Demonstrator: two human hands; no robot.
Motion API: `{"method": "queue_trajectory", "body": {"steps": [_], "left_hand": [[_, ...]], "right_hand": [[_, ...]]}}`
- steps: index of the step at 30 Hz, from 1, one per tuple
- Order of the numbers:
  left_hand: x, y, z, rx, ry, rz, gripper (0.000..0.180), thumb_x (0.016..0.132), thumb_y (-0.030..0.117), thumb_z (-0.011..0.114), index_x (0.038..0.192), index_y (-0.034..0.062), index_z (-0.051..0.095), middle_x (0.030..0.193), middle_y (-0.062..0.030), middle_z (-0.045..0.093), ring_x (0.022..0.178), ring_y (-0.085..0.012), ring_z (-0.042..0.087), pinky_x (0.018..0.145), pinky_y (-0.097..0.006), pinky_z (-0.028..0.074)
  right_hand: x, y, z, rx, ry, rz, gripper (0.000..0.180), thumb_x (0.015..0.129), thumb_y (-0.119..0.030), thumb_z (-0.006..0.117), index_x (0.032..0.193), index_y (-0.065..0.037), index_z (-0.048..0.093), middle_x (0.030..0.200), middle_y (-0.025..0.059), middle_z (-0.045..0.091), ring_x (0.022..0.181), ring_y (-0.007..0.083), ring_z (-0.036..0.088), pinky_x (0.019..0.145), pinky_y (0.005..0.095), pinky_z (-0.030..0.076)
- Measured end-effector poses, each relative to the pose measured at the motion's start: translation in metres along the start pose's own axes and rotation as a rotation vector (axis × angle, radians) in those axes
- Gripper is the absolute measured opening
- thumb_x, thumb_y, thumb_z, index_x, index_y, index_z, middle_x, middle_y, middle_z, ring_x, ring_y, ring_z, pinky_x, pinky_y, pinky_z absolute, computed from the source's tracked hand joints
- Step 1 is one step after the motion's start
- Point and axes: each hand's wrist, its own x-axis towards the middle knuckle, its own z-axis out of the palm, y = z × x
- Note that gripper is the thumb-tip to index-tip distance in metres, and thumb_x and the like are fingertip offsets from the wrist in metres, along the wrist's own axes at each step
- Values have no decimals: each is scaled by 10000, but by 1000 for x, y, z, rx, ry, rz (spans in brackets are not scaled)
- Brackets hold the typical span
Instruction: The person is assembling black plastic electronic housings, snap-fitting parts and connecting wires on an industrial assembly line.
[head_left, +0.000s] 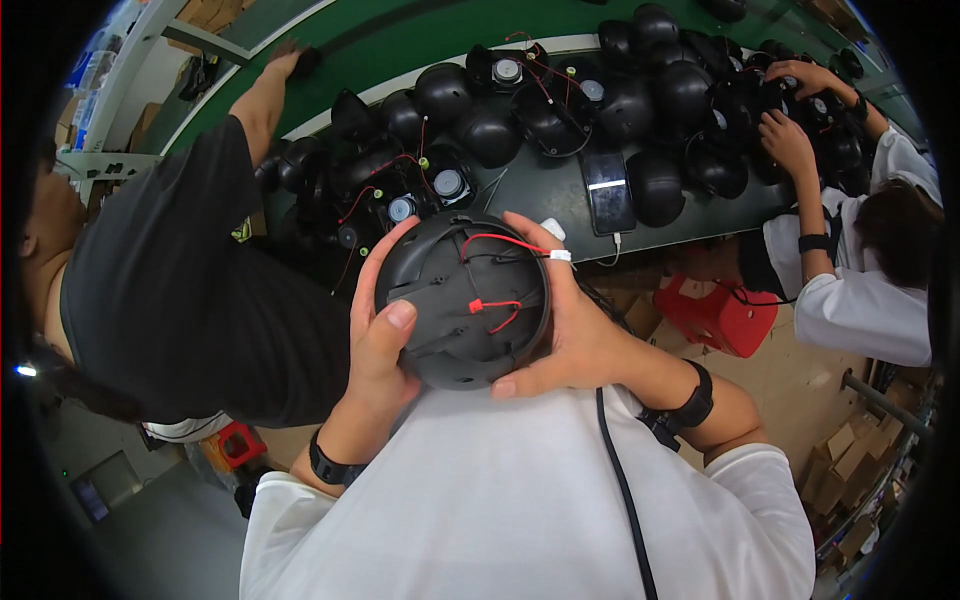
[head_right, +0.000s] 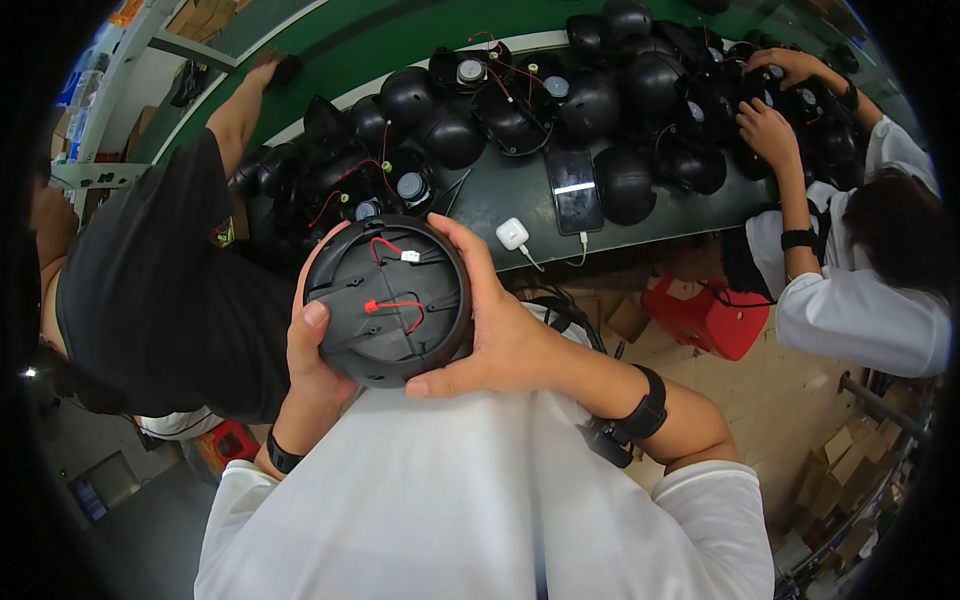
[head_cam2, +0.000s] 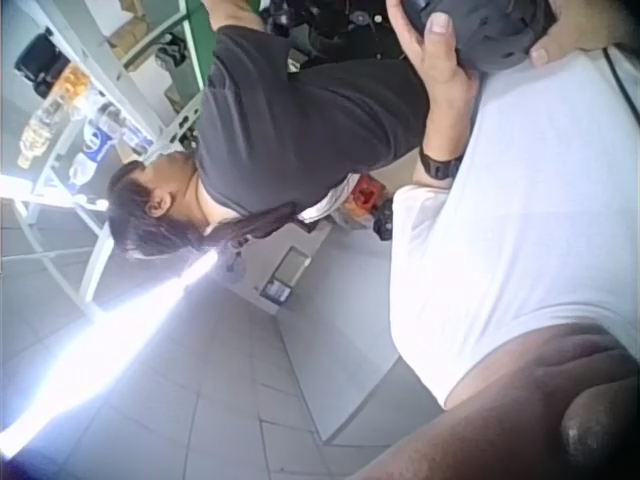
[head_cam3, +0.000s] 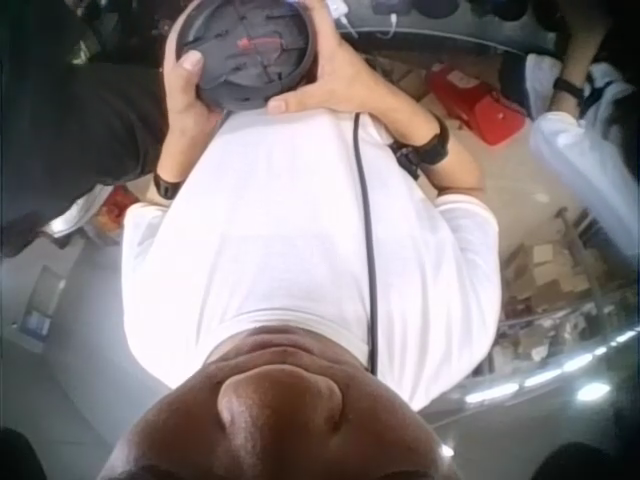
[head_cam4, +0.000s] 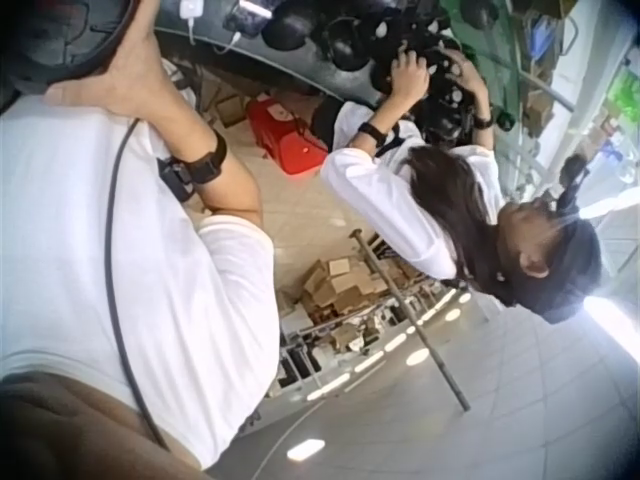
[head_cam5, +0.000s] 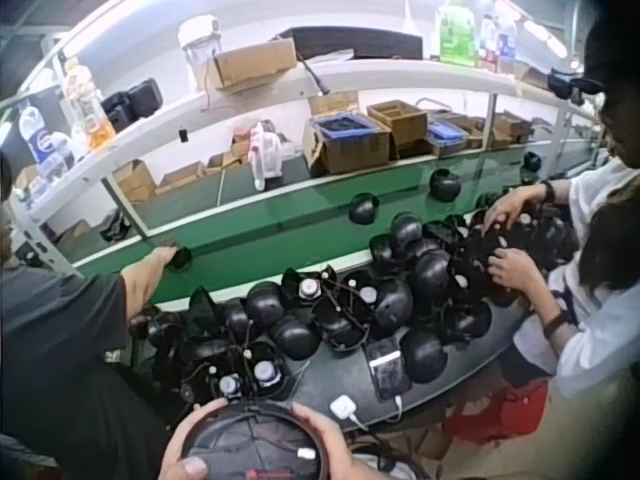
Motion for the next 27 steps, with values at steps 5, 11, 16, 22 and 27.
{"method": "queue_trajectory", "body": {"steps": [5,11,16,22,27], "left_hand": [[-2,-4,-10,33,-26,-6,866,827,455,663,1497,-1,360,1448,-214,482,1299,-308,543,1072,-424,476],[0,-11,-22,187,-74,231,839,848,457,674,1471,-35,404,1483,-204,463,1332,-278,517,1115,-384,405],[-1,-11,-25,228,-114,300,837,858,483,658,1451,-55,410,1478,-222,465,1306,-286,542,1088,-387,440],[-3,-13,-26,198,-96,376,818,872,482,634,1434,-68,412,1466,-250,464,1287,-303,554,1077,-390,454],[-4,-12,-24,179,-79,352,823,872,487,631,1434,-72,408,1466,-253,462,1285,-305,555,1082,-397,451]], "right_hand": [[-4,1,3,99,26,62,1368,631,-239,960,1576,-53,-11,1570,199,257,1467,306,295,1205,409,261],[-9,0,0,-88,-8,-26,1400,593,-261,970,1579,-62,-4,1572,194,253,1474,310,285,1206,406,261],[-7,4,4,24,-33,-21,1429,580,-219,985,1585,-73,-20,1552,193,264,1445,299,332,1185,422,312],[-5,5,2,-112,-71,-116,1439,578,-246,993,1584,-72,-22,1549,201,262,1448,310,328,1189,426,305],[-4,6,2,-166,-67,-121,1465,565,-317,1002,1581,-64,-23,1553,210,258,1456,319,319,1195,429,291]]}}
